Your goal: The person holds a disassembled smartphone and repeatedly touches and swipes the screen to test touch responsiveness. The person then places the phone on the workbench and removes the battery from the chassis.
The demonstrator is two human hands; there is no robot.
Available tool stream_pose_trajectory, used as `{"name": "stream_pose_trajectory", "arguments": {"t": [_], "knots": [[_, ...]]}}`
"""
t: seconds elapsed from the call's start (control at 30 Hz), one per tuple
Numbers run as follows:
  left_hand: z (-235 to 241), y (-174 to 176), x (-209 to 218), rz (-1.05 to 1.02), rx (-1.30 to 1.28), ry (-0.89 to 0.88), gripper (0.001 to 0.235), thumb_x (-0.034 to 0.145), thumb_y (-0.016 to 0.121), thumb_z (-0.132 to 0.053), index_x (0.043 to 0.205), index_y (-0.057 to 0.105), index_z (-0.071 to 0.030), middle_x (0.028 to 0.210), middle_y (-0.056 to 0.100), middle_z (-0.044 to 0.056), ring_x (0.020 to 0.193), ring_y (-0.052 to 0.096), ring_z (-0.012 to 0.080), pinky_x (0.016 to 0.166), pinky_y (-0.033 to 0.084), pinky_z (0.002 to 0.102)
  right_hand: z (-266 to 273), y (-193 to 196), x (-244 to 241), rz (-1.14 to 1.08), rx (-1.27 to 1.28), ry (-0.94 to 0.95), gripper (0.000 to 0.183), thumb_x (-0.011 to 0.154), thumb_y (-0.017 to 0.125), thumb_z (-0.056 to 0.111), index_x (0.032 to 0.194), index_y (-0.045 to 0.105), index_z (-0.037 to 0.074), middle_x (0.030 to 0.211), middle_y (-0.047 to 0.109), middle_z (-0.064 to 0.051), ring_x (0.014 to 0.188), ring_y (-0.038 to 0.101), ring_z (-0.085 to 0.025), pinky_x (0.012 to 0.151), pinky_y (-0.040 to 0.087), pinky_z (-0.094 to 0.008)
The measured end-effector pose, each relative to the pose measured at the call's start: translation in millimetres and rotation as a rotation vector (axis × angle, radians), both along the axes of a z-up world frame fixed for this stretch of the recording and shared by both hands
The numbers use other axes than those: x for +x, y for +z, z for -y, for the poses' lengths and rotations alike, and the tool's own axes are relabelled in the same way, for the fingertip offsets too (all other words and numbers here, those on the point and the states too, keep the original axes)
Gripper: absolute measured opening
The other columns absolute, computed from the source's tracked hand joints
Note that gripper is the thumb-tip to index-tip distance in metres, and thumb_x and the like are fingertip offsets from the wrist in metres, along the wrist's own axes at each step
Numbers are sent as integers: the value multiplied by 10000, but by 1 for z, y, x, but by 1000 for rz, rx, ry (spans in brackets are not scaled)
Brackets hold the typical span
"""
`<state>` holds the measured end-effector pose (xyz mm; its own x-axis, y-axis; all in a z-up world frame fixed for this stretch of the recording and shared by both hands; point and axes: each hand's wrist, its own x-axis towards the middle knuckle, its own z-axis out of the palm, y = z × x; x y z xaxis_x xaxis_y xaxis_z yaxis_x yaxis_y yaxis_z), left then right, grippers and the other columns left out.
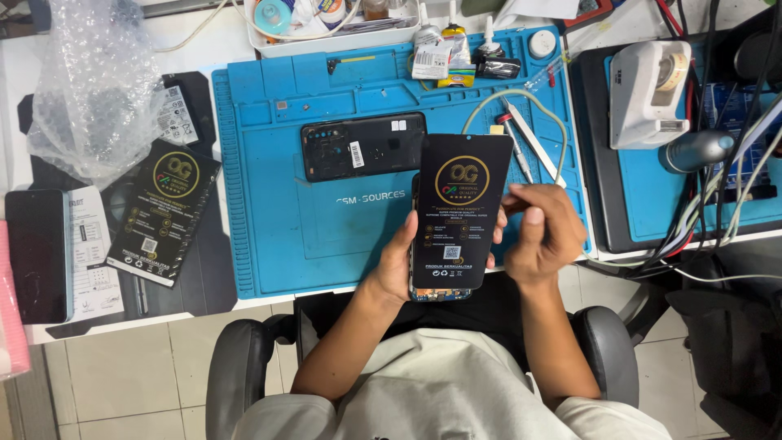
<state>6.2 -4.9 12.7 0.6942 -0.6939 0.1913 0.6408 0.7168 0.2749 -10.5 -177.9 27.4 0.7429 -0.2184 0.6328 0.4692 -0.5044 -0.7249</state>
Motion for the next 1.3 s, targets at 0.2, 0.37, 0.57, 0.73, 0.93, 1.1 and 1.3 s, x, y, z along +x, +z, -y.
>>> {"name": "stream_pose_trajectory", "arguments": {"t": [0.2,0.37,0.57,0.73,0.93,1.1,1.3], "knots": [[1,1,-1,-15,2,7,848,1038,568,-621,1506,398,65,1374,533,240,1236,595,252,976,587,388,-1,31,-19,43,16,50,247,1092,533,148,1164,627,-69,1049,631,-199,848,683,-246,704,591,-289],[0,-3,0,-13,31,-1,869,1023,562,-622,1555,386,41,1384,530,227,1272,582,253,995,585,390,4,56,-21,179,-281,78,206,983,593,98,1121,662,-40,1100,595,-201,977,638,-315,779,559,-342],[-2,-4,-2,-10,-23,20,821,1094,519,-599,1550,365,66,1445,524,254,1241,604,299,1004,577,392,18,67,-21,191,-563,133,243,876,645,179,1045,756,43,1118,562,-168,1056,590,-338,1013,481,-539],[0,-1,-3,-72,5,4,836,1055,503,-597,1582,360,36,1479,500,215,1296,585,274,1108,548,414,11,51,-25,201,-570,97,255,903,658,311,998,766,101,1159,572,-183,1147,546,-350,1092,413,-558],[0,-1,-1,-4,-21,44,786,1082,500,-595,1508,399,57,1405,534,200,1236,600,253,1049,557,386,14,34,-27,226,-517,95,327,935,643,404,981,762,103,1187,544,-190,1187,532,-368,1111,427,-552],[0,-2,-1,38,25,82,799,1093,487,-611,1489,415,79,1384,538,216,1246,599,245,1024,570,381,13,31,-27,227,-513,95,308,925,667,397,957,760,105,1178,533,-186,1181,526,-364,1095,440,-544],[2,-3,-1,-3,-8,47,814,1075,481,-604,1552,397,51,1415,526,215,1255,597,246,1030,572,391,12,33,-28,223,-489,77,280,915,689,370,950,754,100,1189,528,-180,1185,526,-356,1092,451,-537]]}}
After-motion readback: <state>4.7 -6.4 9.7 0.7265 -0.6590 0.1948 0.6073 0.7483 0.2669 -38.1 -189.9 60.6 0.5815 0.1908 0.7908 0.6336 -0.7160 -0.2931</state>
